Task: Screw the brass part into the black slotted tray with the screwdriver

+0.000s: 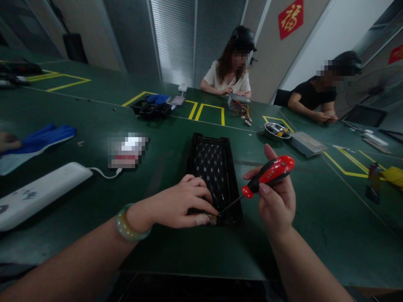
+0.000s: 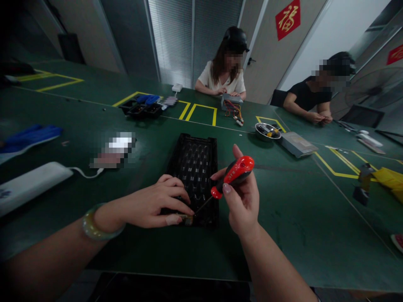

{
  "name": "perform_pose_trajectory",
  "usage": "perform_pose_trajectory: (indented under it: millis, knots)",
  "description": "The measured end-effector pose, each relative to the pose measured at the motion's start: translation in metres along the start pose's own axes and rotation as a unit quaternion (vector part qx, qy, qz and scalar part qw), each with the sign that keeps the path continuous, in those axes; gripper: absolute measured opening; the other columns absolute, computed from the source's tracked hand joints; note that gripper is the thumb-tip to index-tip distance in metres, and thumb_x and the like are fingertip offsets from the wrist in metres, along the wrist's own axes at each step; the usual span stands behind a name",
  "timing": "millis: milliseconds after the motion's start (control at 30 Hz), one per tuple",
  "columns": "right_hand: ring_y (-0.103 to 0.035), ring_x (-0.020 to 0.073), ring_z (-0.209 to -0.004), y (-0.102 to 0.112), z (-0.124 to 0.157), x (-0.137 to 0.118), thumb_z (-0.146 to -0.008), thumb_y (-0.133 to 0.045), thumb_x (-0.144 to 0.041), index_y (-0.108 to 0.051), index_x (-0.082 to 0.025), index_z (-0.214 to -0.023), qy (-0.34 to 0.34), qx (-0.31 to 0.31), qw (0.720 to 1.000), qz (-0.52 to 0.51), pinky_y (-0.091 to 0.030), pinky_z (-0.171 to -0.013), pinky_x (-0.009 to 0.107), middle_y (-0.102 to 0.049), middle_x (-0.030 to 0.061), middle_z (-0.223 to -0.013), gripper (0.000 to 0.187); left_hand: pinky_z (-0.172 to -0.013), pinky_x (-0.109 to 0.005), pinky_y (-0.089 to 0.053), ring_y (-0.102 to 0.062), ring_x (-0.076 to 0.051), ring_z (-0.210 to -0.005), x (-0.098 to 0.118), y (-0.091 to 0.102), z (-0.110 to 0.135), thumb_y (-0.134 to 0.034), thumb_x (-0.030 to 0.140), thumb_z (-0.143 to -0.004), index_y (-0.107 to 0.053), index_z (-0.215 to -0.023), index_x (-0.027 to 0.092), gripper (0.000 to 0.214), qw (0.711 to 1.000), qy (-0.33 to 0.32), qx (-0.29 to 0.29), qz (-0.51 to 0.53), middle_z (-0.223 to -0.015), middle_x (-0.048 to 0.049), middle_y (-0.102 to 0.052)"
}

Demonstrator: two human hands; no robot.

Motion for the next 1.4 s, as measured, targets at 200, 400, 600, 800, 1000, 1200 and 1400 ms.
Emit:
perform_pose_trajectory:
  millis: [200, 400, 600, 800, 1000, 1200, 1400]
  knots:
    - [-0.063, 0.0181, -0.073, 0.001, 0.0, -0.007, -0.088, -0.06, -0.029, -0.054, -0.026, -0.14, 0.013, 0.022, 0.999, 0.02, -0.05, -0.061, 0.032, -0.067, 0.0019, -0.085, 0.052, -0.096, -0.039, -0.029, -0.055, -0.022, -0.106, 0.0, 0.001, -0.001, -0.062, 0.04, -0.097, -0.073, -0.118, 0.035, 0.024, 1.0, 0.008, -0.01, -0.002, -0.111, -0.0015, -0.071]
    - [-0.062, 0.0151, -0.07, 0.023, -0.001, -0.018, -0.084, -0.058, -0.023, -0.062, -0.024, -0.123, 0.081, 0.141, 0.986, 0.023, -0.047, -0.058, 0.03, -0.065, 0.0016, -0.09, 0.039, -0.097, -0.04, -0.028, -0.055, -0.023, -0.107, 0.001, 0.001, 0.0, -0.061, 0.04, -0.097, -0.073, -0.119, 0.036, 0.025, 1.0, 0.004, -0.009, 0.0, -0.112, -0.0011, -0.071]
    - [-0.069, 0.0168, -0.094, 0.017, -0.005, -0.001, -0.087, -0.069, -0.024, -0.054, -0.029, -0.12, 0.039, 0.115, 0.991, 0.058, -0.057, -0.07, 0.03, -0.069, 0.0015, -0.108, 0.037, -0.096, -0.039, -0.026, -0.054, -0.023, -0.111, -0.004, 0.01, 0.001, -0.061, 0.043, -0.097, -0.07, -0.124, 0.035, 0.029, 1.0, 0.02, 0.018, 0.003, -0.116, -0.0004, -0.072]
    - [-0.063, 0.0204, -0.121, -0.02, -0.008, 0.029, -0.087, -0.066, -0.01, -0.06, -0.027, -0.11, 0.041, -0.09, 0.979, 0.179, -0.049, -0.109, 0.045, -0.066, 0.004, -0.122, 0.029, -0.093, -0.04, -0.025, -0.053, -0.022, -0.109, -0.029, 0.03, 0.012, -0.05, 0.036, -0.103, -0.067, -0.128, 0.036, 0.03, 0.987, 0.1, 0.124, -0.024, -0.112, 0.0007, -0.072]
    - [-0.056, 0.0187, -0.13, -0.031, -0.006, 0.059, -0.086, -0.053, -0.001, -0.067, -0.033, -0.116, 0.026, -0.203, 0.931, 0.301, -0.045, -0.114, 0.043, -0.059, 0.0016, -0.137, 0.045, -0.095, -0.041, -0.025, -0.054, -0.022, -0.109, -0.044, 0.034, 0.018, -0.044, 0.036, -0.105, -0.064, -0.132, 0.036, 0.033, 0.976, 0.132, 0.17, -0.011, -0.111, 0.002, -0.073]
    - [-0.056, 0.0195, -0.129, -0.032, -0.005, 0.073, -0.084, -0.052, -0.002, -0.067, -0.034, -0.12, 0.0, -0.231, 0.899, 0.371, -0.045, -0.112, 0.043, -0.058, 0.0012, -0.138, 0.05, -0.097, -0.042, -0.026, -0.055, -0.021, -0.11, -0.052, 0.038, 0.021, -0.043, 0.038, -0.106, -0.064, -0.131, 0.037, 0.033, 0.967, 0.163, 0.196, -0.002, -0.113, 0.0042, -0.074]
    - [-0.055, 0.0235, -0.13, -0.041, 0.002, 0.084, -0.08, -0.059, -0.005, -0.067, -0.035, -0.12, -0.03, -0.295, 0.871, 0.391, -0.04, -0.109, 0.049, -0.059, 0.0028, -0.137, 0.051, -0.096, -0.042, -0.027, -0.055, -0.021, -0.108, -0.063, 0.038, 0.023, -0.045, 0.04, -0.105, -0.065, -0.13, 0.038, 0.032, 0.957, 0.203, 0.208, -0.001, -0.11, 0.0037, -0.075]
Point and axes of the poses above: each hand's wrist, its own z-axis away from the middle knuckle, its own y-axis out of the back of the hand, x = y × z, the point moved 10 cm from there along -z, towards the middle knuckle
